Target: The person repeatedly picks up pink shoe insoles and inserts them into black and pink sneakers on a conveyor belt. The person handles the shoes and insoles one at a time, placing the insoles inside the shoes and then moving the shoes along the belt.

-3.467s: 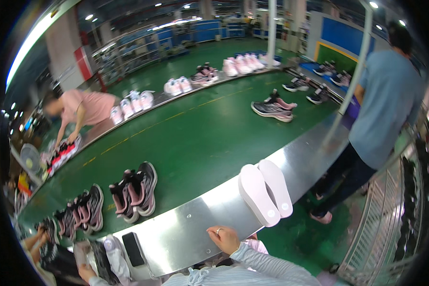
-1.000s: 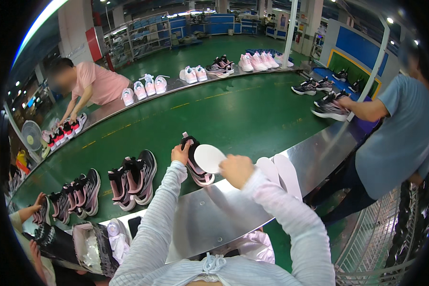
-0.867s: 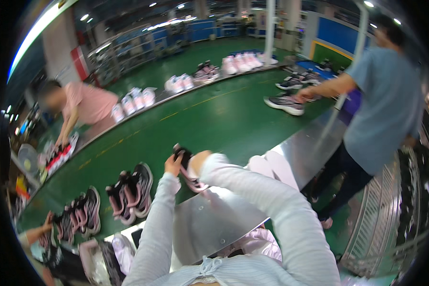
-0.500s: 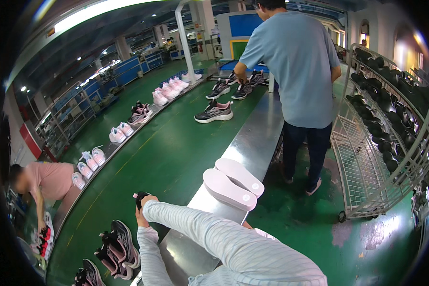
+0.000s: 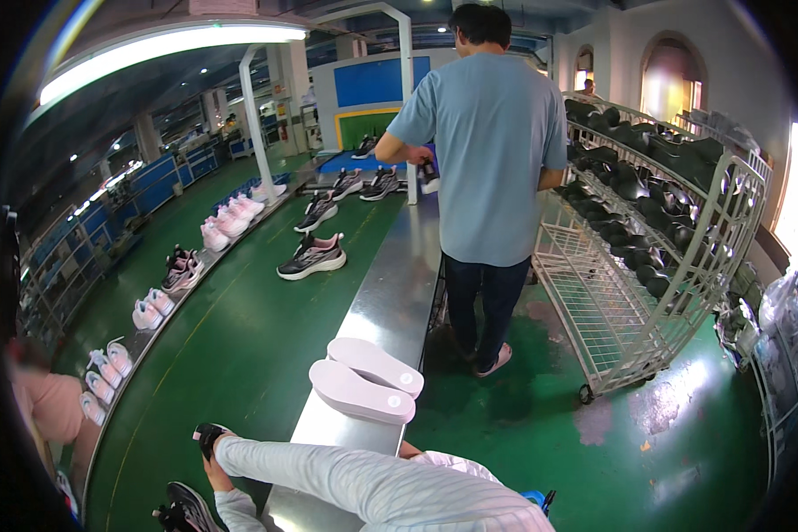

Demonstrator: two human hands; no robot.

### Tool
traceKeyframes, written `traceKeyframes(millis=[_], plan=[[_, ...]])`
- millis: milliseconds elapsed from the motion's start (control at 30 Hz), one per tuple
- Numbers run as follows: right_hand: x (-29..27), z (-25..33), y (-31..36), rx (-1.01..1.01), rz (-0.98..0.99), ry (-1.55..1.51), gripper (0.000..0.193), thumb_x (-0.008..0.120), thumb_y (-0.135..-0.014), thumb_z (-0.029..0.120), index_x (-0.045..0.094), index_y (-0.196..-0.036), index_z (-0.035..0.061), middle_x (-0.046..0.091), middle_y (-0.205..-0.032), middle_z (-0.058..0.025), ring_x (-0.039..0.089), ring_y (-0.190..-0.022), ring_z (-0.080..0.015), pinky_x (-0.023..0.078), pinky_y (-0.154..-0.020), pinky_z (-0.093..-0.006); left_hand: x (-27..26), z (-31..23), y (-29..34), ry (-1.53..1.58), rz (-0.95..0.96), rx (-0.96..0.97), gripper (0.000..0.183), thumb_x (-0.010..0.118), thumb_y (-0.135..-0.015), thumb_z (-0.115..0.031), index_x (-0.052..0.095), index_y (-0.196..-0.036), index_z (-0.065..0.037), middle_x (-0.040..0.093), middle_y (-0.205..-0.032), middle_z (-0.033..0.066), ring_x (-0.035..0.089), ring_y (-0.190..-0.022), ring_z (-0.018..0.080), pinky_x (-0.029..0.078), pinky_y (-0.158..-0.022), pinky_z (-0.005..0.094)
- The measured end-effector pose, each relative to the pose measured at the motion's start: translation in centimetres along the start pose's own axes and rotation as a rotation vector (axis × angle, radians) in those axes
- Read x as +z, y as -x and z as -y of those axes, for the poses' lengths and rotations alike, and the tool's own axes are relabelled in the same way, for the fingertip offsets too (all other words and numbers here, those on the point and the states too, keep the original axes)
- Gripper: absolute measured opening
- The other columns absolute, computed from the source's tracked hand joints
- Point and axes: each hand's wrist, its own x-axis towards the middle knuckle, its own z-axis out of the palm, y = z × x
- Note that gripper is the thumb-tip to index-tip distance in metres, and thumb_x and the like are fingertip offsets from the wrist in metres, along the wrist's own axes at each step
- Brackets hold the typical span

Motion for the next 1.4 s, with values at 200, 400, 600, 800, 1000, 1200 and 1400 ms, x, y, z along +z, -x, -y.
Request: traceKeyframes(millis=[200,400,600,800,1000,1200,1400], plan=[[0.6,1.0,-0.1,-0.024,0.000,-0.023,0.020,0.055,-0.068,0.019,0.062,-0.085,0.0086,0.060,-0.088,-0.0105,0.058,-0.081,-0.0258,0.047,-0.069,-0.0332,-1.7,1.2,0.3,0.123,0.002,-0.059,0.042,0.038,-0.082,-0.012,0.032,-0.123,-0.004,0.045,-0.114,0.0114,0.046,-0.101,0.0232,0.037,-0.084,0.0309],[0.9,2.0,0.6,-0.046,0.013,-0.028,0.019,0.054,-0.069,0.019,0.062,-0.083,0.0087,0.061,-0.086,-0.0103,0.058,-0.078,-0.0263,0.047,-0.067,-0.0334,-1.2,-0.8,0.7,-0.078,-0.013,0.069,0.035,0.037,-0.085,-0.014,0.040,-0.116,0.001,0.046,-0.113,0.0130,0.046,-0.099,0.0227,0.036,-0.085,0.0316],[-1.3,1.3,3.2,-0.183,-0.015,-0.124,0.018,0.054,-0.069,0.019,0.062,-0.082,0.0088,0.061,-0.085,-0.0100,0.058,-0.076,-0.0268,0.047,-0.066,-0.0335,-3.3,-0.3,-0.6,-0.016,-0.071,-0.111,0.035,0.045,-0.083,-0.019,0.043,-0.113,0.001,0.048,-0.111,0.0102,0.046,-0.098,0.0198,0.036,-0.084,0.0284],[-14.9,-8.7,12.8,-0.511,-0.094,-0.252,0.030,0.048,-0.074,0.027,0.057,-0.093,0.0055,0.058,-0.088,-0.0140,0.055,-0.082,-0.0294,0.043,-0.073,-0.0369,3.7,-10.7,3.8,-0.785,-0.322,0.263,0.013,0.054,-0.072,-0.004,0.056,-0.084,0.000,0.056,-0.075,0.0099,0.056,-0.070,0.0194,0.045,-0.061,0.0279],[-19.4,-15.9,7.3,-0.480,-0.326,-0.273,0.026,0.052,-0.076,0.021,0.055,-0.096,0.0043,0.059,-0.077,-0.0140,0.057,-0.070,-0.0265,0.044,-0.063,-0.0335,4.1,-3.1,-1.3,-1.287,0.136,-0.634,0.028,0.042,-0.076,-0.025,0.056,-0.095,-0.010,0.058,-0.090,0.0110,0.056,-0.081,0.0231,0.044,-0.071,0.0309],[-21.3,-21.2,3.0,-0.398,-0.302,-0.175,0.024,0.050,-0.076,0.022,0.056,-0.092,0.0052,0.059,-0.072,-0.0149,0.056,-0.067,-0.0291,0.043,-0.059,-0.0348,6.9,-6.5,-3.1,-1.028,-0.461,-0.899,0.049,0.018,-0.083,-0.045,0.054,-0.094,-0.013,0.057,-0.089,0.0108,0.054,-0.077,0.0191,0.044,-0.064,0.0325],[-20.0,-35.9,-9.0,-0.129,-0.691,-0.192,0.024,0.050,-0.075,0.014,0.054,-0.095,0.0013,0.058,-0.082,-0.0160,0.056,-0.078,-0.0267,0.042,-0.071,-0.0314,7.1,-6.4,-0.3,-0.637,-0.531,-0.977,0.047,0.025,-0.081,-0.046,0.053,-0.097,-0.013,0.055,-0.094,0.0111,0.053,-0.081,0.0194,0.043,-0.067,0.0327]])
